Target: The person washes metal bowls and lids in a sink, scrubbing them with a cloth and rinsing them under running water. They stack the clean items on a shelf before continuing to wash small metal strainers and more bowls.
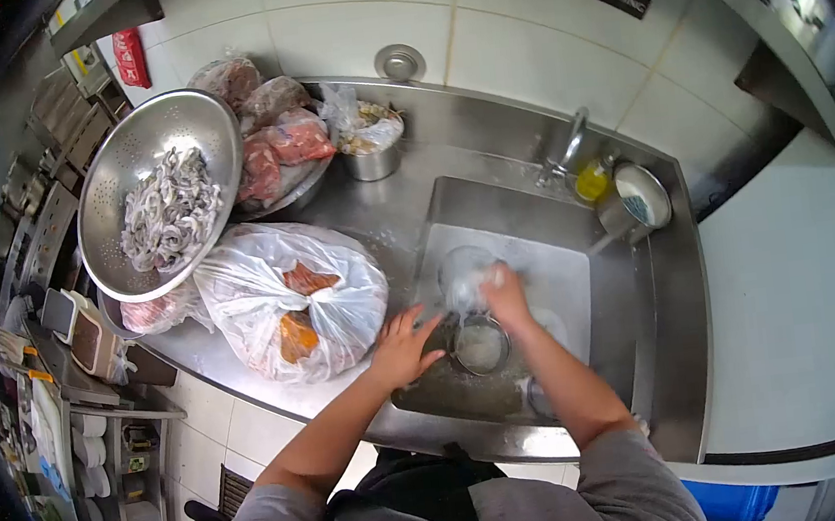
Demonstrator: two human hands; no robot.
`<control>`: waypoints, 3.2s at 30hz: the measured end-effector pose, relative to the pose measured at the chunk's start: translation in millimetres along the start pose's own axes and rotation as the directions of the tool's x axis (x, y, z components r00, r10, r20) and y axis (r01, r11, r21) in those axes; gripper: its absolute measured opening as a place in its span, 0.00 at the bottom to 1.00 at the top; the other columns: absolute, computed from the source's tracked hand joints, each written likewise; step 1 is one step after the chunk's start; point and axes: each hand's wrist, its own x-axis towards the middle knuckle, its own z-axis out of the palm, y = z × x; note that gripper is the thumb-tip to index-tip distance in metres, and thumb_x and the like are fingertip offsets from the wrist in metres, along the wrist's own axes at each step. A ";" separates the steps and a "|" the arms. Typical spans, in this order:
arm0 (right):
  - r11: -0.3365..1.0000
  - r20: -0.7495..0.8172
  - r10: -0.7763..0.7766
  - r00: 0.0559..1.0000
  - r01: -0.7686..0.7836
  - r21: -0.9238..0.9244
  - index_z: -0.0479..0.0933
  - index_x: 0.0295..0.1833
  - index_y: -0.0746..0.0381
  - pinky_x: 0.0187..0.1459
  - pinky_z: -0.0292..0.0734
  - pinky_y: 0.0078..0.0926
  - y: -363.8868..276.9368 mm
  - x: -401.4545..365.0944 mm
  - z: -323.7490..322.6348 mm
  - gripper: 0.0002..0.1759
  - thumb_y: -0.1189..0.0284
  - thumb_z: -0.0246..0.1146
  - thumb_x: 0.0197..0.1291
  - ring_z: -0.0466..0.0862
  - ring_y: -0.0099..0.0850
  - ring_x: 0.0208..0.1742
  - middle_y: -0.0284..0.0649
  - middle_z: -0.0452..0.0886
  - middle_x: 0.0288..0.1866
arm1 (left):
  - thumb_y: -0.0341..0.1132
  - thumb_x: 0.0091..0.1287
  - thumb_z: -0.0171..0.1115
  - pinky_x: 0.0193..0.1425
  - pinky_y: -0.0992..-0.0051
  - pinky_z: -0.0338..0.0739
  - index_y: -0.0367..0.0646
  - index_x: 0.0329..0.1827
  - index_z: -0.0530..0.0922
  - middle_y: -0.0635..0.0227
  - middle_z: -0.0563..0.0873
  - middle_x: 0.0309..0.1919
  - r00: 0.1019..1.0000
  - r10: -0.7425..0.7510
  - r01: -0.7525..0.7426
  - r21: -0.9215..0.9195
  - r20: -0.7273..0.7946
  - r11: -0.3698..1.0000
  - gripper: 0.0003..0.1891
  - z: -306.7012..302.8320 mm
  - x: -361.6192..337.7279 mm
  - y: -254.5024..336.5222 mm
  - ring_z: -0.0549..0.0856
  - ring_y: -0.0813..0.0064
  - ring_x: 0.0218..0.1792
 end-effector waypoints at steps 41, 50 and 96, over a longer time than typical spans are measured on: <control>0.586 -0.024 0.801 0.598 -0.791 -0.175 0.71 0.63 0.68 0.33 0.84 0.46 292.0 -54.6 -17.1 0.32 0.57 0.65 0.61 0.85 0.48 0.42 0.55 0.79 0.54 | 0.35 0.53 0.64 0.75 0.49 0.54 0.42 0.47 0.82 0.58 0.69 0.67 0.996 0.055 -0.066 0.185 0.065 0.980 0.17 -0.3 -6.1 -21.8 0.59 0.49 0.73; 0.784 0.188 0.014 0.982 0.107 -0.612 0.76 0.58 0.62 0.46 0.80 0.43 195.7 -22.4 -10.5 0.19 0.65 0.57 0.65 0.84 0.48 0.49 0.54 0.80 0.55 | 0.33 0.53 0.64 0.74 0.51 0.57 0.45 0.41 0.83 0.63 0.72 0.65 0.999 0.036 -0.038 0.238 0.014 0.970 0.12 1.8 -3.8 -16.9 0.62 0.52 0.72; 0.494 0.349 0.497 0.795 0.072 -0.866 0.79 0.52 0.65 0.58 0.72 0.52 348.2 3.8 -33.6 0.18 0.67 0.51 0.65 0.80 0.51 0.55 0.50 0.80 0.58 | 0.32 0.53 0.63 0.72 0.52 0.61 0.44 0.35 0.82 0.64 0.75 0.63 1.000 0.013 -0.019 0.221 0.027 0.975 0.08 2.8 -3.2 -20.6 0.65 0.52 0.71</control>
